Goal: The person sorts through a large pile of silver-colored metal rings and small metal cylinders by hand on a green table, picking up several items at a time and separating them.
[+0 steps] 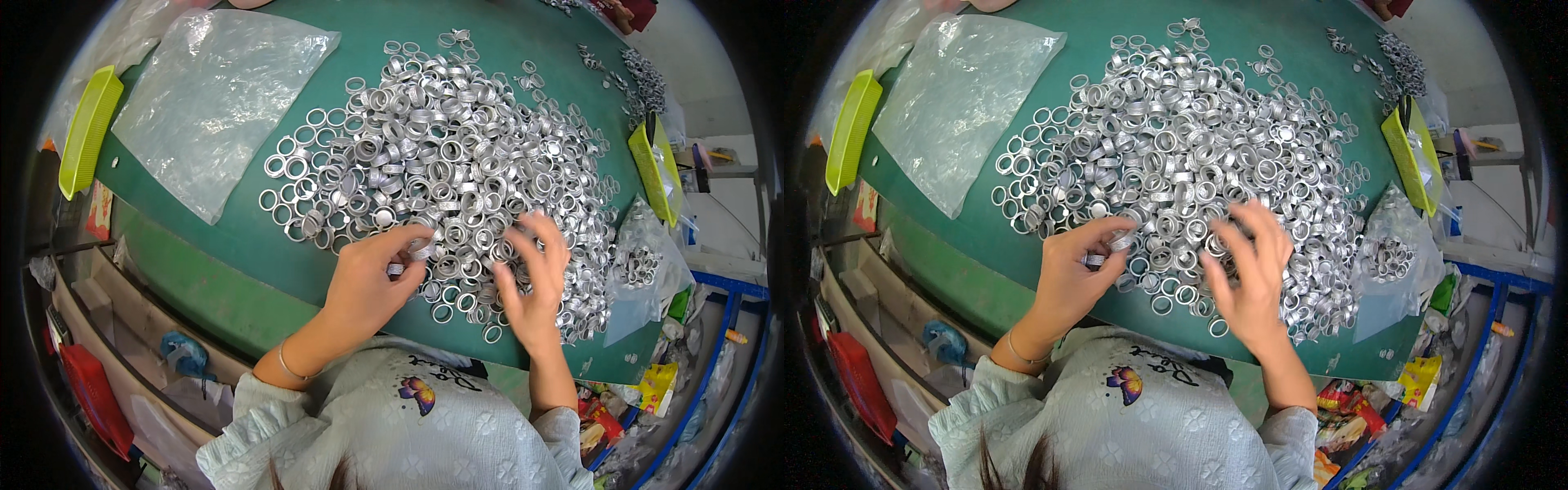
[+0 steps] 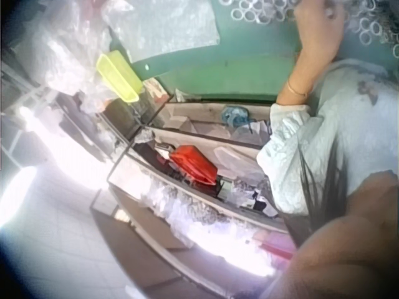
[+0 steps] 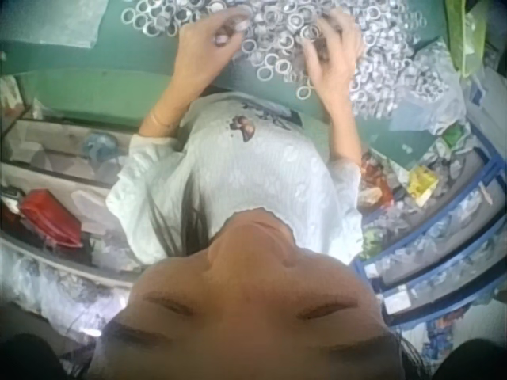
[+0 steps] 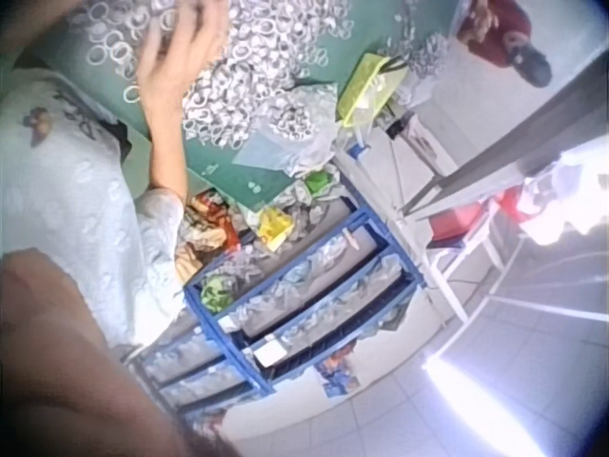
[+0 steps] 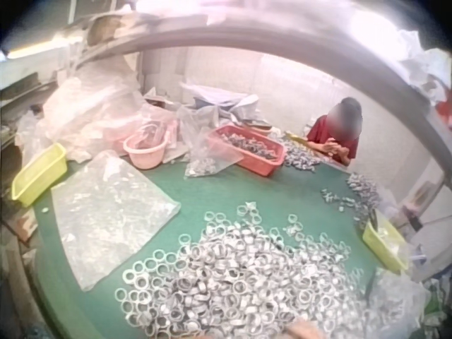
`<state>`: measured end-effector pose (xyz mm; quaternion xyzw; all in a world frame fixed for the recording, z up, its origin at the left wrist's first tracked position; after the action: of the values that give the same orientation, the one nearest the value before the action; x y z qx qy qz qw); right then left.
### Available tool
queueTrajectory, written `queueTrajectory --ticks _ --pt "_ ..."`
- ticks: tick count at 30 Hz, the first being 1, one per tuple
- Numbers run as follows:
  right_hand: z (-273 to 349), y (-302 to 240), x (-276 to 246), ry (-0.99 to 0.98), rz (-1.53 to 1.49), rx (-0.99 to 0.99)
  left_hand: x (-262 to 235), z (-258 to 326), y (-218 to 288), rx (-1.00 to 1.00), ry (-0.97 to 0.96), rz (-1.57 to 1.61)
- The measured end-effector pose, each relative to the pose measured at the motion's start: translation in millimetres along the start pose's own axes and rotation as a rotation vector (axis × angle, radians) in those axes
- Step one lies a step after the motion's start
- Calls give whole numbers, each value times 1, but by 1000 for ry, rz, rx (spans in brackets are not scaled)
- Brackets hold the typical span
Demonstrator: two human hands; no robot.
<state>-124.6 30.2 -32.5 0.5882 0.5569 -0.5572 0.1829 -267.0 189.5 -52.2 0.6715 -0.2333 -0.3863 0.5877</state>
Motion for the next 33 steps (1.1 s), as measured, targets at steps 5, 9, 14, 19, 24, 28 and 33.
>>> queueTrajectory --ticks 5,9,14,19,24,28,33 --pt "-35 2 13 -143 51 -56 2 -1 1 14 -1 6" --pt "-25 -3 21 -201 95 -96 1 -2 -3 39 30 -51" --pt "-18 -4 21 -78 15 -60 -15 -20 -5 116 252 -214" --pt "-31 2 26 41 -130 -41 -17 -14 -6 95 212 -263" --pt "-31 -14 13 139 -544 200 -1 10 0 -115 -158 261" --pt "-24 -20 7 -169 -669 -21 12 13 -10 -495 -494 927" --pt "-48 -2 1 -13 -584 182 21 12 -11 -545 -513 1162"
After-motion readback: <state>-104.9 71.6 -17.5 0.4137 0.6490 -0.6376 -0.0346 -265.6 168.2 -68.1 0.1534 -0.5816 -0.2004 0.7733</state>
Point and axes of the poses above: each hand's wrist, its own z-axis away from the middle knuckle, its own x-axis out of the palm, y = z × x, the point moved 1 cm from there along -z, towards the middle knuckle
